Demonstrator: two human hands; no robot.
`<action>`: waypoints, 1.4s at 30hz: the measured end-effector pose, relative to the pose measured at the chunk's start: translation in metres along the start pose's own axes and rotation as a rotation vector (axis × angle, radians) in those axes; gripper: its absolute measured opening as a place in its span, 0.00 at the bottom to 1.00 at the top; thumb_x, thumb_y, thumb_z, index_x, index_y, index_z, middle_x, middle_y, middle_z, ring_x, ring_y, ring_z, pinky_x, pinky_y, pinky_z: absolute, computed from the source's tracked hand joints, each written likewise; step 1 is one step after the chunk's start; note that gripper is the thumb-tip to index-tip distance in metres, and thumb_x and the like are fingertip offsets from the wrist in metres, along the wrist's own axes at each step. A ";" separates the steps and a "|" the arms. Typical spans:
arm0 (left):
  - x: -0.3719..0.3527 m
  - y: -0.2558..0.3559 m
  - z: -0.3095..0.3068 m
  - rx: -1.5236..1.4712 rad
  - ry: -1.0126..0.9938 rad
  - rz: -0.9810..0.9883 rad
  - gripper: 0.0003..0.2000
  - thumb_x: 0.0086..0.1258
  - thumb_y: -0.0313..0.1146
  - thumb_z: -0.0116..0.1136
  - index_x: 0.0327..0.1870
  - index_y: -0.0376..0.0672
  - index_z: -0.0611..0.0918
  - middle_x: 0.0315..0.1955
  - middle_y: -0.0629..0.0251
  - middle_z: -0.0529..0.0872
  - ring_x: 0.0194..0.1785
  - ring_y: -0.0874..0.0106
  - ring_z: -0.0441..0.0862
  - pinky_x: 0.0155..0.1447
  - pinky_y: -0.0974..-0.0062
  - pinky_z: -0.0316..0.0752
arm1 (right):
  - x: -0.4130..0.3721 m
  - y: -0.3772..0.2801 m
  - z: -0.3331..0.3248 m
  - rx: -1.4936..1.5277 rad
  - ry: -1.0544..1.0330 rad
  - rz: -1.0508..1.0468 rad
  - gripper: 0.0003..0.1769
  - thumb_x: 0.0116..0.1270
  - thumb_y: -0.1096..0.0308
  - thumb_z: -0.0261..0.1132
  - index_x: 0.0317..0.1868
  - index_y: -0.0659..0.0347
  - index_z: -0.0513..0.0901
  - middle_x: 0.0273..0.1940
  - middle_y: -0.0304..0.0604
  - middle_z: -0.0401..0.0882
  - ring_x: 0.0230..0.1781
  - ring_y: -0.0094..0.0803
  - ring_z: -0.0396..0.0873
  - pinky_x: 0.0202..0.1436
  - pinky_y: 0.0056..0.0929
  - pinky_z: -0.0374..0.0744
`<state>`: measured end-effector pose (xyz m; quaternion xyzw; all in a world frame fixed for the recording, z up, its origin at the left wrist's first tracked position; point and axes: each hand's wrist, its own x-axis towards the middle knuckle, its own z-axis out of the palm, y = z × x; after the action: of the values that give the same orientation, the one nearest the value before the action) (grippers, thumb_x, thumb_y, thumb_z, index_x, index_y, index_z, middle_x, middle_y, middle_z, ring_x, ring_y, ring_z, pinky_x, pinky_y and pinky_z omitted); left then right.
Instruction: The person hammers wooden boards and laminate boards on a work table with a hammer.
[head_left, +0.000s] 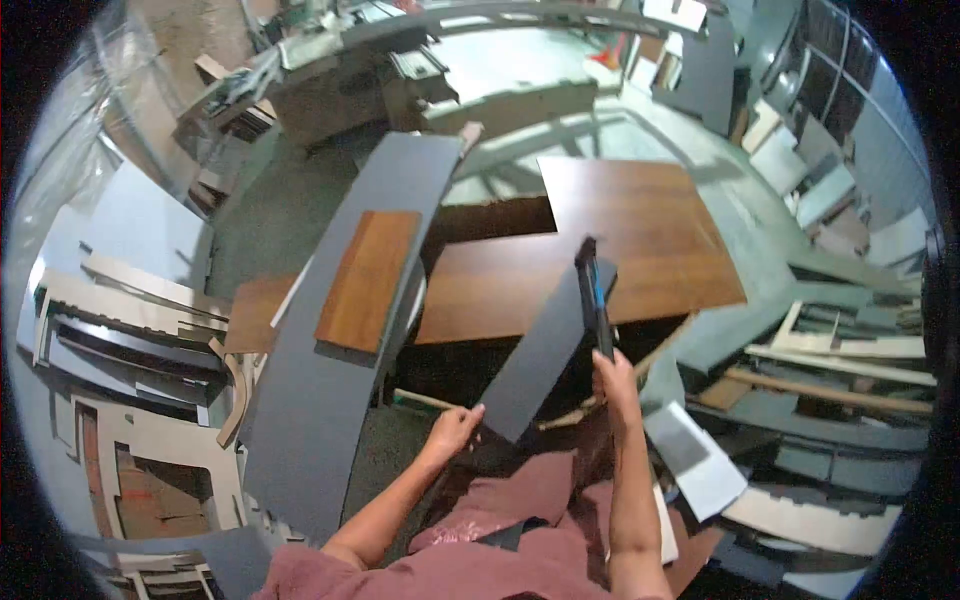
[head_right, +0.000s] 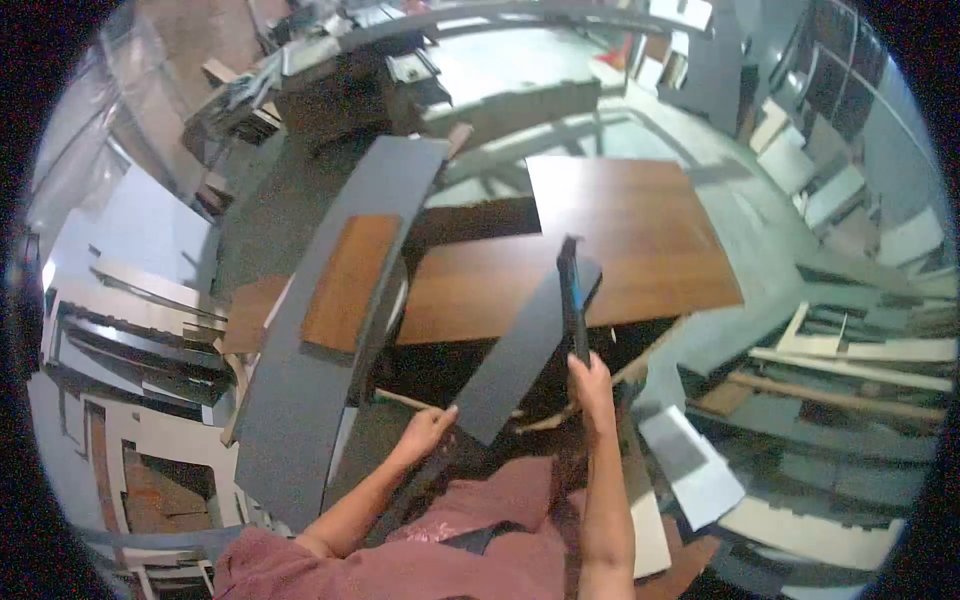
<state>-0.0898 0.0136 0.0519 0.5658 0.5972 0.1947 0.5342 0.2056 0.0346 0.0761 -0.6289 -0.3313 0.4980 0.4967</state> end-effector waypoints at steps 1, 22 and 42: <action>-0.003 0.001 0.000 -0.013 0.001 -0.025 0.26 0.69 0.52 0.50 0.25 0.33 0.78 0.19 0.60 0.81 0.19 0.73 0.79 0.26 0.72 0.72 | -0.011 -0.004 0.000 0.081 -0.040 -0.001 0.11 0.65 0.59 0.60 0.33 0.56 0.71 0.19 0.28 0.63 0.15 0.17 0.61 0.17 0.21 0.61; -0.060 -0.025 -0.013 0.229 0.067 -0.065 0.32 0.63 0.59 0.52 0.50 0.34 0.74 0.43 0.45 0.81 0.49 0.53 0.78 0.52 0.62 0.71 | -0.173 0.022 0.016 0.174 0.132 0.080 0.05 0.67 0.67 0.58 0.37 0.58 0.72 0.20 0.30 0.64 0.15 0.15 0.60 0.17 0.19 0.61; -0.063 -0.037 0.032 0.458 0.380 0.440 0.14 0.65 0.38 0.56 0.44 0.38 0.72 0.40 0.53 0.73 0.42 0.51 0.76 0.43 0.60 0.73 | -0.247 0.057 0.016 -0.389 0.070 0.032 0.18 0.64 0.60 0.62 0.47 0.67 0.75 0.32 0.48 0.79 0.32 0.34 0.78 0.38 0.31 0.74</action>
<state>-0.0925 -0.0646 0.0357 0.7391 0.5780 0.2680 0.2187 0.1157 -0.2026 0.0950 -0.7350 -0.3936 0.4105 0.3692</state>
